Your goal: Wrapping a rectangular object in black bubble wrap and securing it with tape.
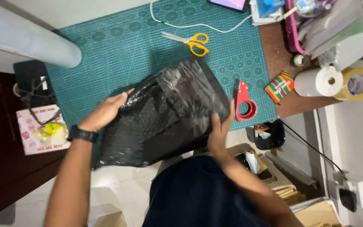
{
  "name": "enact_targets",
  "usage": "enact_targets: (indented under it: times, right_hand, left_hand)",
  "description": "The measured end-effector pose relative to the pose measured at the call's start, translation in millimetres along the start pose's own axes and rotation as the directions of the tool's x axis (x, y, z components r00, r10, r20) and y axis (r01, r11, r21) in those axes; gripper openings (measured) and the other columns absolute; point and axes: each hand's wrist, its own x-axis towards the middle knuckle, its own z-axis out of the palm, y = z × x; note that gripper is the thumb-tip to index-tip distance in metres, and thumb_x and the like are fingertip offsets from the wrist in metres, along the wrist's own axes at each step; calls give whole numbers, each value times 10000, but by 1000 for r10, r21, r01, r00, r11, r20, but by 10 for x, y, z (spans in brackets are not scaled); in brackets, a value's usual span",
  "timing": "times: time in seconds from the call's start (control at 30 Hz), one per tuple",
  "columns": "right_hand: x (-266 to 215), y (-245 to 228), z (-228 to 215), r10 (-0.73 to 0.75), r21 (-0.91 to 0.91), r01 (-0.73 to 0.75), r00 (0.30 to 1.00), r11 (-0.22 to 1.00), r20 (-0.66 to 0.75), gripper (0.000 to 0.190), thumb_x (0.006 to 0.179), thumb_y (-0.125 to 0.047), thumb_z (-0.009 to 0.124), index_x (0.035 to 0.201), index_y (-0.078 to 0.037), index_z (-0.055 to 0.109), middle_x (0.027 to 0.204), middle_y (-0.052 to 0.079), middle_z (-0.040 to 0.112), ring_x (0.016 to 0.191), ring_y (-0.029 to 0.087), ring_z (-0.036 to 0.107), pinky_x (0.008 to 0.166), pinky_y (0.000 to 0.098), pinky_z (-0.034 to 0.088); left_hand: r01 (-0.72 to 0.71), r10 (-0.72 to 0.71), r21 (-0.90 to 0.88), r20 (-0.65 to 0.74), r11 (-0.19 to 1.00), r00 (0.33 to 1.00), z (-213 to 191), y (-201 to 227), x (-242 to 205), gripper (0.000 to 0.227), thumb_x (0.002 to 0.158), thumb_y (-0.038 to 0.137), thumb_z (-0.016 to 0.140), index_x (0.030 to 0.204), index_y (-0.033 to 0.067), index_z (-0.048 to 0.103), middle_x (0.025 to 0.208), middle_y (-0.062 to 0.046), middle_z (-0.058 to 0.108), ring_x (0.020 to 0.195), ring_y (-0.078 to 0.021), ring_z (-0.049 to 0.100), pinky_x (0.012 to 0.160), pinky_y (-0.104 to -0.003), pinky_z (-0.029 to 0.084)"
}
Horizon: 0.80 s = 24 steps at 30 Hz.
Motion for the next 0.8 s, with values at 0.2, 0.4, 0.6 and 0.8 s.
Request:
enact_targets:
  times: [0.2, 0.4, 0.6, 0.8]
  right_hand:
    - [1746, -37, 681, -129, -228, 223, 922, 948, 365, 630, 988, -211, 698, 1548, -94, 435, 1582, 187, 416, 1507, 325, 345, 1264, 449, 223]
    - [1366, -1031, 739, -450, -217, 731, 596, 647, 666, 405, 1080, -196, 639, 1430, -54, 492, 1454, 203, 502, 1375, 375, 476, 1161, 508, 384]
    - [14, -632, 149, -470, 42, 776, 337, 629, 816, 507, 906, -499, 582, 1141, -65, 701, 1106, 156, 651, 1117, 441, 612, 1022, 550, 469]
    - [-340, -659, 172, -396, 8, 864, 222, 503, 891, 621, 763, -424, 857, 1127, 46, 676, 1103, 272, 682, 1134, 521, 636, 1079, 659, 451]
  left_hand:
    - [-75, 19, -475, -122, 877, 992, 743, -1136, -80, 615, 1024, 492, 424, 1531, 143, 423, 1606, -73, 392, 1489, -261, 372, 1224, -442, 303]
    - [-371, 257, -187, -448, 910, 857, 1361, -1069, -825, 773, 1004, 572, 373, 1623, 129, 237, 1702, -132, 252, 1577, -318, 250, 1270, -478, 238]
    - [-474, 695, 517, -427, 713, 578, 1614, -954, -993, 866, 800, 315, 805, 1582, 204, 450, 1629, -93, 421, 1508, -338, 373, 1262, -513, 222]
    - [-624, 830, 574, -199, 530, 521, 1480, -780, -758, 494, 921, 399, 707, 1380, 231, 642, 1422, -75, 632, 1390, -291, 535, 1267, -553, 203]
